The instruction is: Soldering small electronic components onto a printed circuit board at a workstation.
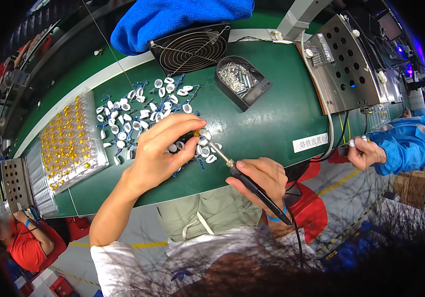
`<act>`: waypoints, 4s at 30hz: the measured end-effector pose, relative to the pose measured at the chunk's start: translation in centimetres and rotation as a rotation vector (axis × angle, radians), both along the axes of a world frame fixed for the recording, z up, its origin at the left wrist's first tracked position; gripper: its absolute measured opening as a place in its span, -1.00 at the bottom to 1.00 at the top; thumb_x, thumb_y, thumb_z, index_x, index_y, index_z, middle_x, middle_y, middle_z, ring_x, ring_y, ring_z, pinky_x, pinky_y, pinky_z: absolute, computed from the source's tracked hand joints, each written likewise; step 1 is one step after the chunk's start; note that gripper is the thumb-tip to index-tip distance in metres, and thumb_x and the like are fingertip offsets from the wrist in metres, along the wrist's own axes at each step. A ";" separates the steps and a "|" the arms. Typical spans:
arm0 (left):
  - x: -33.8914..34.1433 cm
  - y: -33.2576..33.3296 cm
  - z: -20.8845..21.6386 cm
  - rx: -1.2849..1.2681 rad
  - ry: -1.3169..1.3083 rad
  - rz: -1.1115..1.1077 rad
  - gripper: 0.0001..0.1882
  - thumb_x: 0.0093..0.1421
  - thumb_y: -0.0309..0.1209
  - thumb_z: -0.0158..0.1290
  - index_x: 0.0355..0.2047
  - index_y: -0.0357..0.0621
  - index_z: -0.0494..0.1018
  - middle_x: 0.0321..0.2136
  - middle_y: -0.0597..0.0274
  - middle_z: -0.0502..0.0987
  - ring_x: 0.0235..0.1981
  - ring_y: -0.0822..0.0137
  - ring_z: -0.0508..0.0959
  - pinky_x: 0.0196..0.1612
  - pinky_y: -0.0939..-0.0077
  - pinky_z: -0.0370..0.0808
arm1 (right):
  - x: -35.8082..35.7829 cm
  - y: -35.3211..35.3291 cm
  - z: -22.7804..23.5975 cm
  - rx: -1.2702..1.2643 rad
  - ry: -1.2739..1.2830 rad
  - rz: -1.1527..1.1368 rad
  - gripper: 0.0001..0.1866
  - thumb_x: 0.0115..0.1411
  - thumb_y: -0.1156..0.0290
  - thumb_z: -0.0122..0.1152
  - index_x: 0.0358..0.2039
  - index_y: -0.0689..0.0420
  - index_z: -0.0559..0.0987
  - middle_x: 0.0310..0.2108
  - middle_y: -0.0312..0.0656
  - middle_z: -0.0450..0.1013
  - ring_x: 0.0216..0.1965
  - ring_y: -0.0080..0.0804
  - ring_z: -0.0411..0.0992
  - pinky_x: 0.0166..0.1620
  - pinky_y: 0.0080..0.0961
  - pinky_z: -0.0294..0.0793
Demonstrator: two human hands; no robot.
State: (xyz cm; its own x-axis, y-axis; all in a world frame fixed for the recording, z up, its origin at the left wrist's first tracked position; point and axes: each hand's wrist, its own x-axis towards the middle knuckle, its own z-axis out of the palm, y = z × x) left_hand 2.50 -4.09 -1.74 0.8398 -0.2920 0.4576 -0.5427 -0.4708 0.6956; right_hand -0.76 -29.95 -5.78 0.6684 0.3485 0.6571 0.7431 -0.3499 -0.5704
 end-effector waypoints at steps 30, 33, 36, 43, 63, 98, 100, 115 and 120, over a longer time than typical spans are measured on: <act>0.0 -0.2 -0.1 0.016 -0.040 -0.001 -0.60 0.03 -0.76 0.26 -0.09 -0.26 0.62 -0.14 0.07 0.65 -0.16 0.13 0.67 -0.11 0.35 0.63 | 0.3 0.1 0.0 0.007 -0.017 0.015 -0.48 -0.06 0.36 0.68 -0.09 0.17 0.63 -0.29 -0.12 0.63 -0.44 -0.26 0.61 -0.39 -0.42 0.55; 0.0 -0.2 0.0 0.018 -0.039 0.002 -0.60 0.03 -0.76 0.26 -0.09 -0.26 0.62 -0.14 0.07 0.65 -0.17 0.14 0.67 -0.11 0.36 0.63 | 0.2 0.0 0.0 -0.011 -0.002 0.016 -0.48 -0.07 0.36 0.68 -0.09 0.16 0.63 -0.28 -0.13 0.63 -0.44 -0.26 0.61 -0.39 -0.42 0.55; -0.1 -0.1 0.0 0.031 -0.022 0.003 -0.60 0.03 -0.75 0.28 -0.08 -0.24 0.62 -0.11 0.07 0.65 -0.13 0.15 0.68 -0.07 0.38 0.64 | 0.2 -0.1 0.0 -0.022 0.007 0.016 -0.46 -0.06 0.35 0.68 -0.07 0.16 0.62 -0.28 -0.14 0.63 -0.44 -0.26 0.61 -0.39 -0.41 0.55; -0.3 -0.1 0.1 0.047 -0.006 0.009 -0.59 0.04 -0.73 0.30 -0.07 -0.22 0.61 -0.09 0.07 0.66 -0.10 0.15 0.69 -0.03 0.39 0.64 | 0.0 -0.3 -0.1 0.004 -0.028 0.005 -0.45 -0.06 0.38 0.67 -0.05 0.17 0.61 -0.28 -0.11 0.63 -0.42 -0.24 0.62 -0.38 -0.42 0.56; -0.4 -0.3 0.4 0.013 0.000 0.014 -0.65 0.02 -0.75 0.26 -0.13 -0.33 0.61 -0.17 0.00 0.65 -0.17 0.12 0.67 -0.08 0.37 0.59 | 0.2 -3.6 0.5 -0.103 -0.041 -0.093 -0.56 0.11 0.67 0.37 0.03 0.17 0.57 -0.25 -0.15 0.69 -0.44 -0.24 0.60 -0.38 -0.42 0.53; 3.6 22.0 5.0 -0.060 0.117 0.513 -0.75 0.28 -0.51 0.28 -0.05 -0.33 0.60 -0.25 0.26 0.67 -0.25 0.48 0.62 -0.13 0.56 0.58 | 4.6 0.0 3.2 -0.242 -0.006 -0.322 -0.43 0.12 0.55 0.44 0.19 0.11 0.58 -0.39 -0.09 0.47 -0.37 -0.09 0.45 -0.28 -0.22 0.45; 6.2 23.1 5.0 -0.050 0.151 0.530 -0.73 0.28 -0.51 0.27 -0.03 -0.35 0.59 -0.26 0.25 0.67 -0.26 0.47 0.64 -0.13 0.55 0.59 | 3.7 -0.2 2.2 -0.131 0.050 -0.296 -0.41 0.14 0.60 0.41 0.22 0.11 0.56 -0.35 -0.04 0.52 -0.36 -0.07 0.49 -0.26 -0.18 0.48; 14.5 40.1 0.4 0.591 0.097 0.933 -0.72 0.16 -0.49 0.10 -0.14 -0.21 0.67 -0.23 -0.15 0.69 -0.12 -0.10 0.70 0.00 0.17 0.61 | 1.9 1.1 -1.7 0.134 0.076 -0.133 -0.56 0.17 0.68 0.35 0.09 0.32 0.56 -0.44 -0.04 0.54 -0.49 -0.12 0.53 -0.40 -0.26 0.51; 18.2 40.3 -1.3 0.859 0.257 0.731 -0.69 0.18 -0.30 0.17 -0.16 -0.26 0.64 -0.23 -0.19 0.67 -0.11 -0.23 0.64 -0.02 0.03 0.58 | 1.3 -0.3 -2.8 0.105 0.088 -0.160 -0.54 0.15 0.66 0.36 0.09 0.32 0.55 -0.45 -0.08 0.55 -0.52 -0.17 0.53 -0.45 -0.32 0.50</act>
State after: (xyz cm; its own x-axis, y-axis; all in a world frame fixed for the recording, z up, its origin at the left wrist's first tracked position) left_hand 20.70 36.24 -3.08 0.9761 0.1702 0.1355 0.1655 -0.9852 0.0448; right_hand 0.57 -30.27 -8.61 0.7659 0.1663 0.6211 0.6289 -0.3947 -0.6698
